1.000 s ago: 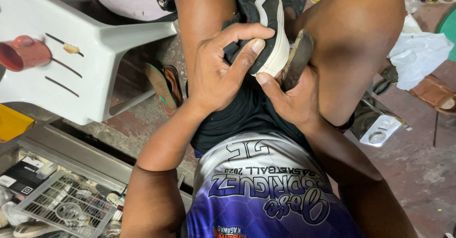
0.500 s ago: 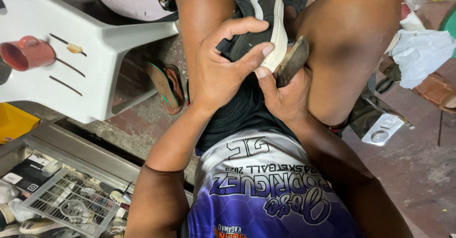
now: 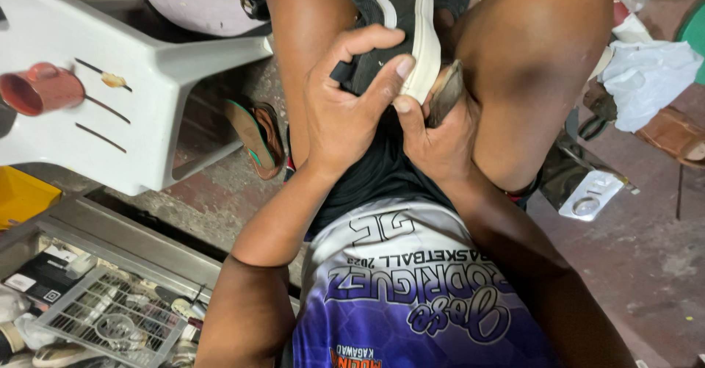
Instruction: The person uses a curved blade tool to scrape and trim the white midsole of a black sneaker. They repeatedly scrape along the sole edge, rotate the shoe to access different sides, and occasionally wipe away debris with their fingers.
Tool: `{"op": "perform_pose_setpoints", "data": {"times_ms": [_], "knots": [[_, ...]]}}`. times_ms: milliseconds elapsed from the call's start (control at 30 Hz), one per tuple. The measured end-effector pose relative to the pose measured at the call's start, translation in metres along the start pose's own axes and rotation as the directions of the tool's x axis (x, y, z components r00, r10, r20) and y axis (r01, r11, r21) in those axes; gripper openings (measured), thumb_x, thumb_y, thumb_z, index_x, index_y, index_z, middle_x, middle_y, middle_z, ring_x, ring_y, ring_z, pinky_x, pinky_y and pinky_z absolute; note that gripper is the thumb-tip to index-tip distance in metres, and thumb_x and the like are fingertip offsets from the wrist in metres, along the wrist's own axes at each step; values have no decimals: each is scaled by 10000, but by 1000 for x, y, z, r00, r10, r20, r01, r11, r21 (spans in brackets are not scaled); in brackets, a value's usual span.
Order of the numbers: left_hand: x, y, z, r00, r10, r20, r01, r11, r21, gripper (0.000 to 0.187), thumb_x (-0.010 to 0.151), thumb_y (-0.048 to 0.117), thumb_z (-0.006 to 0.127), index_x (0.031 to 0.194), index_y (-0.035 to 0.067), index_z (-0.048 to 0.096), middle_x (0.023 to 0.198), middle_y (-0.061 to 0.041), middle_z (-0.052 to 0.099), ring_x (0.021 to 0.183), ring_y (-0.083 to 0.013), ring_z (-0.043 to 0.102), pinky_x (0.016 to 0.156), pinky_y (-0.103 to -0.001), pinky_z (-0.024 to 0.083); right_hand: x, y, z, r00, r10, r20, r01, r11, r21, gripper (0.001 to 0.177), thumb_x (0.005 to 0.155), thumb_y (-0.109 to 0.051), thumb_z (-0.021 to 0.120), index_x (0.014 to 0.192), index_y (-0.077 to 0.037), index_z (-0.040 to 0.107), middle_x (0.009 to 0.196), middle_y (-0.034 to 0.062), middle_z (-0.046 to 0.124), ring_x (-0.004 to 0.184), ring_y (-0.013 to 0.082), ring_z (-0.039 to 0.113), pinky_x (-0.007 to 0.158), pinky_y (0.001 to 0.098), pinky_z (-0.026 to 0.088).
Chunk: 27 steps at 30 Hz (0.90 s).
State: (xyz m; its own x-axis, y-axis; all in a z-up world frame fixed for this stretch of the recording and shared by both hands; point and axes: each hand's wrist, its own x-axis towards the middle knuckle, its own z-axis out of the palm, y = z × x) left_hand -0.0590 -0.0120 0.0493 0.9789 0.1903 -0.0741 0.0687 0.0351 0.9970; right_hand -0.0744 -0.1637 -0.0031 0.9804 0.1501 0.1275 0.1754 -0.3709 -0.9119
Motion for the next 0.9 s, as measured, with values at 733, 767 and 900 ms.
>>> {"op": "perform_pose_setpoints", "data": {"times_ms": [733,767,900], "knots": [[20,8,-27,925,107,365,-130,991,39,490,930,-51,699,1393,24,555,1304,-83,644,1229,-145,632,1137,-259,464,20,-4,-16,969,224,100,-245,881,404,365,1124,-341,532,989,-16,626,758,2,556,664,64,495,619,239,367],[21,10,-29,908,111,404,-145,988,55,548,896,-54,711,1409,28,538,1320,-82,633,1254,-153,634,1157,-264,464,22,-3,-19,963,245,111,-269,878,397,353,1122,-333,535,981,-23,625,761,-5,565,651,53,510,612,233,381],[25,9,-27,906,85,415,-146,982,118,569,888,-49,744,1416,46,554,1311,-83,644,1238,-163,662,1134,-269,498,25,-4,-19,928,328,175,-371,786,495,307,1115,-258,584,919,-22,609,753,-17,573,675,67,540,632,247,430]]}}
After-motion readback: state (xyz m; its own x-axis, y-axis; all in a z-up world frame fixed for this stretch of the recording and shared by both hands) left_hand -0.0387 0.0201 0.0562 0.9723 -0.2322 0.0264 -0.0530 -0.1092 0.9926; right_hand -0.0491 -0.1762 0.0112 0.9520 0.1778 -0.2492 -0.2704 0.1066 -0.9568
